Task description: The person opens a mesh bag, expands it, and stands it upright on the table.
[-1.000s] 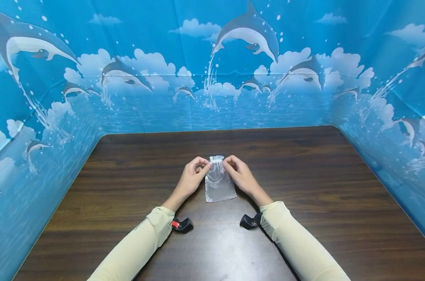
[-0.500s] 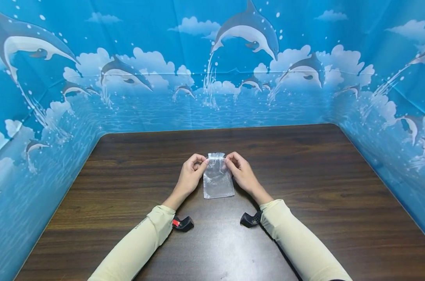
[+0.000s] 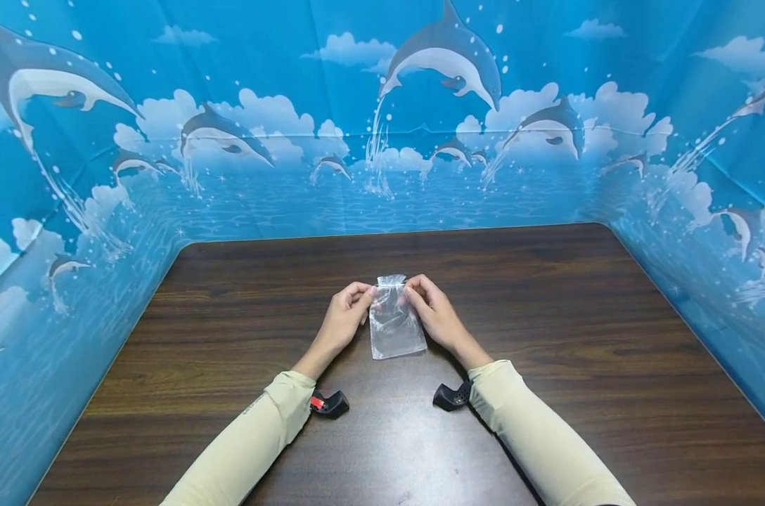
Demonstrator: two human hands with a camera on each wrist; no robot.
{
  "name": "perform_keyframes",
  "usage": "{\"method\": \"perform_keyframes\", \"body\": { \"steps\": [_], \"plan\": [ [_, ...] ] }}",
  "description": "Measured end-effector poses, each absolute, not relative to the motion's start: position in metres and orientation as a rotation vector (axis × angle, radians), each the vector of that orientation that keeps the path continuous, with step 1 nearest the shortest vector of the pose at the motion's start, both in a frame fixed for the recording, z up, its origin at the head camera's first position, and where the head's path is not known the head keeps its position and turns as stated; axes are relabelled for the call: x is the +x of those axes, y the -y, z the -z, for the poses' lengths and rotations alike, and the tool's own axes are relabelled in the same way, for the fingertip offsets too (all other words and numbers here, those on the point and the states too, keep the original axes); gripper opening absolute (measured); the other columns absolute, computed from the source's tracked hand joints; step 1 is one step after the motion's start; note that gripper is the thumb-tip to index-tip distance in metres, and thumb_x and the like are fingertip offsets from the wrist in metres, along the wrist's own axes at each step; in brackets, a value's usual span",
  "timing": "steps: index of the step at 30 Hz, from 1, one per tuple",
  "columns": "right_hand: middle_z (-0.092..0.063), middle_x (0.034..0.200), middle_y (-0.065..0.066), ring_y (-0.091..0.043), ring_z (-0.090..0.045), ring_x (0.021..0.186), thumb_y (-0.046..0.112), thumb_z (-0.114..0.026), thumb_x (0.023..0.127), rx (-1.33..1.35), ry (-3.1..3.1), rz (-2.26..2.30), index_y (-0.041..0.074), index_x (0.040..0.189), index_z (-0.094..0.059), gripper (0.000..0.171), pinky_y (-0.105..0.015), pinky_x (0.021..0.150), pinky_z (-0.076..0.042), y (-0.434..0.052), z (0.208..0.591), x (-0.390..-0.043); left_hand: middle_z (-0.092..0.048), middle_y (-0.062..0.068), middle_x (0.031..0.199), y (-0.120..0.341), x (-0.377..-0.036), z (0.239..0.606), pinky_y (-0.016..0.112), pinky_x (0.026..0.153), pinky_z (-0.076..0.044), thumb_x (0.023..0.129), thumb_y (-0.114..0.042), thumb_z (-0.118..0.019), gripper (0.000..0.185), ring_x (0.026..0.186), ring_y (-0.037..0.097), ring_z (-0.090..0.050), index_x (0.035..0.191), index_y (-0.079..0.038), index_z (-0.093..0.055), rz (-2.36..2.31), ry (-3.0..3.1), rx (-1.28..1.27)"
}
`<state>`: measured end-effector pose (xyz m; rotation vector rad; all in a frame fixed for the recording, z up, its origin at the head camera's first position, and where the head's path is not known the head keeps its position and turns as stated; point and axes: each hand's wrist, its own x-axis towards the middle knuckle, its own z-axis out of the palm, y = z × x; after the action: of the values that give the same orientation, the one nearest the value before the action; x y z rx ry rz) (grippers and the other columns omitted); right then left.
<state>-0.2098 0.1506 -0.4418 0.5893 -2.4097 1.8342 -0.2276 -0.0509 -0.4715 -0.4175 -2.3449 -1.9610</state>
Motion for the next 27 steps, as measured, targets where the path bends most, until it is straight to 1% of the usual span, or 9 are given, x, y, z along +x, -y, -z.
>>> {"method": "perform_keyframes", "body": {
  "steps": [2, 5, 9, 12, 15, 20, 24, 27],
  "plan": [
    [-0.059, 0.084, -0.024, -0.022, -0.050, 0.064, 0.012, -0.046, 0.101, 0.575, 2.418, -1.834, -0.004, 0.103, -0.054, 0.018, -0.024, 0.056, -0.042, -0.150, 0.441, -0.210, -0.071, 0.010, 0.085, 0.051, -0.228, 0.472, 0.018, 0.048, -0.036, 0.094, -0.029, -0.061, 0.022, 0.056, 0.011, -0.054, 0.100, -0.008, -0.065, 1.940, 2.345, -0.443],
    [-0.056, 0.082, -0.026, -0.026, -0.050, 0.065, 0.015, -0.045, 0.102, 0.546, 2.442, -1.837, -0.004, 0.106, -0.054, 0.021, -0.025, 0.056, -0.042, -0.150, 0.438, -0.208, -0.070, 0.010, 0.082, 0.051, -0.229, 0.472, 0.018, 0.047, -0.033, 0.093, -0.024, -0.063, 0.016, 0.053, 0.007, -0.051, 0.097, -0.008, -0.065, 1.917, 2.344, -0.464],
    [-0.052, 0.078, -0.023, -0.031, -0.050, 0.065, 0.017, -0.045, 0.102, 0.534, 2.490, -1.823, -0.001, 0.106, -0.056, 0.021, -0.027, 0.055, -0.043, -0.150, 0.436, -0.208, -0.068, 0.013, 0.083, 0.052, -0.227, 0.470, 0.018, 0.045, -0.031, 0.092, -0.021, -0.064, 0.015, 0.049, 0.006, -0.042, 0.097, -0.007, -0.064, 1.929, 2.347, -0.464],
    [-0.052, 0.075, -0.022, -0.032, -0.049, 0.061, 0.016, -0.048, 0.101, 0.548, 2.508, -1.813, 0.000, 0.105, -0.056, 0.019, -0.026, 0.050, -0.042, -0.150, 0.437, -0.209, -0.066, 0.016, 0.084, 0.053, -0.221, 0.458, 0.018, 0.045, -0.031, 0.093, -0.017, -0.063, 0.015, 0.048, 0.005, -0.040, 0.098, -0.003, -0.063, 1.928, 2.354, -0.478],
    [-0.052, 0.074, -0.023, -0.033, -0.049, 0.058, 0.015, -0.050, 0.100, 0.561, 2.489, -1.822, -0.001, 0.103, -0.056, 0.018, -0.026, 0.047, -0.041, -0.149, 0.437, -0.211, -0.064, 0.017, 0.085, 0.054, -0.215, 0.445, 0.019, 0.045, -0.031, 0.093, -0.013, -0.062, 0.015, 0.049, 0.006, -0.039, 0.098, 0.001, -0.061, 1.897, 2.360, -0.496],
    [-0.053, 0.074, -0.026, -0.034, -0.049, 0.058, 0.016, -0.051, 0.099, 0.540, 2.462, -1.805, -0.002, 0.101, -0.057, 0.018, -0.027, 0.047, -0.042, -0.150, 0.435, -0.211, -0.062, 0.016, 0.087, 0.053, -0.211, 0.436, 0.019, 0.045, -0.032, 0.094, -0.011, -0.060, 0.012, 0.048, 0.006, -0.038, 0.098, 0.001, -0.061, 1.842, 2.356, -0.496],
    [-0.057, 0.078, -0.022, -0.031, -0.049, 0.059, 0.015, -0.051, 0.099, 0.521, 2.455, -1.801, -0.003, 0.100, -0.056, 0.018, -0.026, 0.048, -0.042, -0.152, 0.437, -0.210, -0.062, 0.017, 0.086, 0.053, -0.217, 0.448, 0.019, 0.045, -0.030, 0.094, -0.012, -0.060, 0.014, 0.047, 0.007, -0.038, 0.099, 0.001, -0.061, 1.814, 2.364, -0.472],
    [-0.059, 0.081, -0.020, -0.030, -0.049, 0.059, 0.015, -0.050, 0.100, 0.521, 2.442, -1.817, -0.003, 0.100, -0.056, 0.019, -0.026, 0.048, -0.042, -0.151, 0.439, -0.210, -0.063, 0.015, 0.086, 0.053, -0.225, 0.463, 0.019, 0.044, -0.030, 0.093, -0.017, -0.062, 0.015, 0.046, 0.007, -0.038, 0.098, -0.002, -0.063, 1.803, 2.349, -0.445]
  ]
}}
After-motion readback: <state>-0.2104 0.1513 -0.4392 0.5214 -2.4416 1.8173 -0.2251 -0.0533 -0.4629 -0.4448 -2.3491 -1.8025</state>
